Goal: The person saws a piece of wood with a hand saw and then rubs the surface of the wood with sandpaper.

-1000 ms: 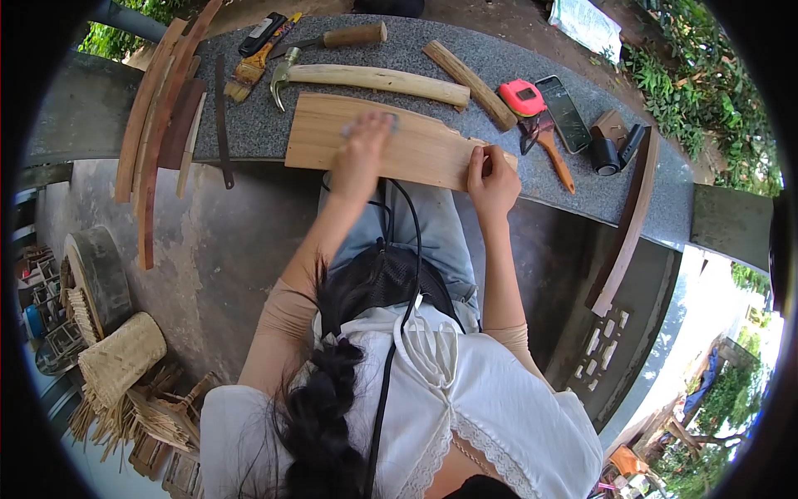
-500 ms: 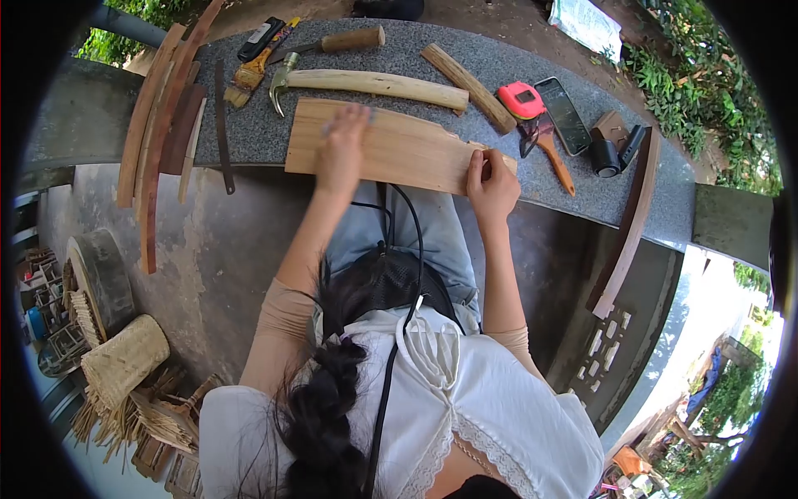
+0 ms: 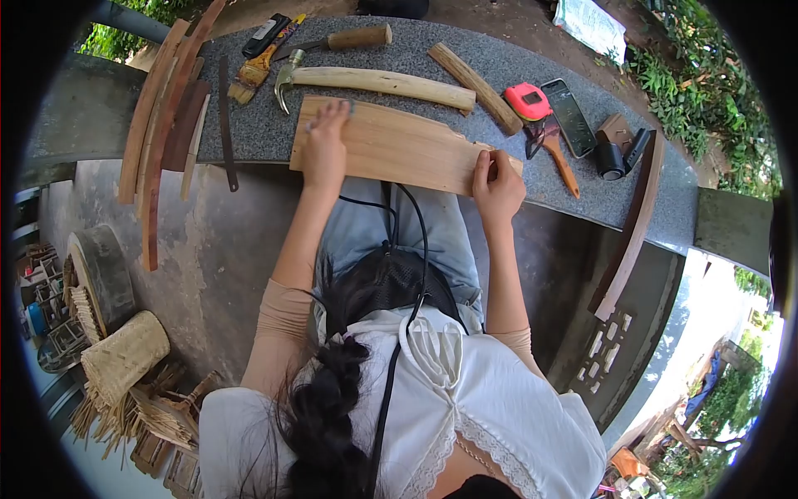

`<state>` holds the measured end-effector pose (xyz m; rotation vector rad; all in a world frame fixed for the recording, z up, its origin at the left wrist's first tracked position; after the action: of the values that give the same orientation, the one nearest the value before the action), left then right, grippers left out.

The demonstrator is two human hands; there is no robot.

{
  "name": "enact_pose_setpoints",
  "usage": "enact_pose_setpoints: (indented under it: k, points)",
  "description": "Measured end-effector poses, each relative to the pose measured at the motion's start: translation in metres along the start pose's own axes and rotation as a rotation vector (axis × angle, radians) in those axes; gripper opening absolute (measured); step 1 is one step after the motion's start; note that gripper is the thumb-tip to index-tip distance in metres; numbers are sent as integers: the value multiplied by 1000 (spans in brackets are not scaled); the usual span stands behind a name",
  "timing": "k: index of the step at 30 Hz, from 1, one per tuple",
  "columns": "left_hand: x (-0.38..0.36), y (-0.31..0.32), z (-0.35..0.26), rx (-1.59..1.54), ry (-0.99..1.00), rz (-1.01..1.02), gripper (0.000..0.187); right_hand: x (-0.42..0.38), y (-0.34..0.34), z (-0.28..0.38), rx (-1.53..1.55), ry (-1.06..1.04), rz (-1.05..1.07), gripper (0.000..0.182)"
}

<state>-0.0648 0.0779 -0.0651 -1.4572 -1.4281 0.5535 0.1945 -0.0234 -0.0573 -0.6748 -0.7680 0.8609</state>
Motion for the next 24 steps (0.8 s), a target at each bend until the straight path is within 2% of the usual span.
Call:
enact_pose_setpoints:
  k: [3, 4, 6, 7, 9, 10, 12, 14, 17, 20, 23, 24]
  points:
    - [-5, 13, -12, 95, 13, -57, 35, -1, 1, -1, -2, 15, 4, 25]
    - [-9, 18, -44, -68, 10, -11, 34, -1, 2, -1, -16, 17, 6, 25]
    - [-26, 52, -101, -86, 206, 56, 34, -2, 2, -2, -41, 17, 8, 25]
    - [-29, 54, -109, -96, 202, 52, 34, -2, 2, -2, -19, -3, -11, 24]
    - [-33, 56, -124, -217, 314, 104, 34, 0, 1, -3, -1, -29, -28, 24]
    - [-27, 48, -108, -179, 296, 97, 35, -1, 1, -3, -6, -42, -38, 24]
    - [-10, 23, -59, -156, 98, 113, 38, -1, 1, -3, -6, -45, -57, 24]
    - [0, 9, 4, -4, -20, 25, 41, -2, 2, -3, 14, -36, -58, 24]
    - [-8, 16, -14, 150, -52, -67, 46, -1, 0, -1, 14, -38, -61, 24]
    - [-32, 52, -97, -135, 107, 120, 43, -2, 1, -2, -14, -30, -37, 25]
    - [-40, 53, -121, -299, 198, 225, 41, -2, 2, -3, -11, -42, -36, 25]
    - [-33, 47, -104, -189, 248, 169, 36, -1, 1, -3, -11, -42, -36, 25]
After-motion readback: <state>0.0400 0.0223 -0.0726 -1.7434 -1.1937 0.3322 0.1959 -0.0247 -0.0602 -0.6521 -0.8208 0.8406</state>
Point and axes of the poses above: each hand's wrist, its own x-axis towards the middle knuckle, its own y-axis out of the palm, z = x × y, the point moved 4 cm from there along x, towards the middle knuckle, and after that the axes turned 2 degrees about -x, right-handed, at the moved point
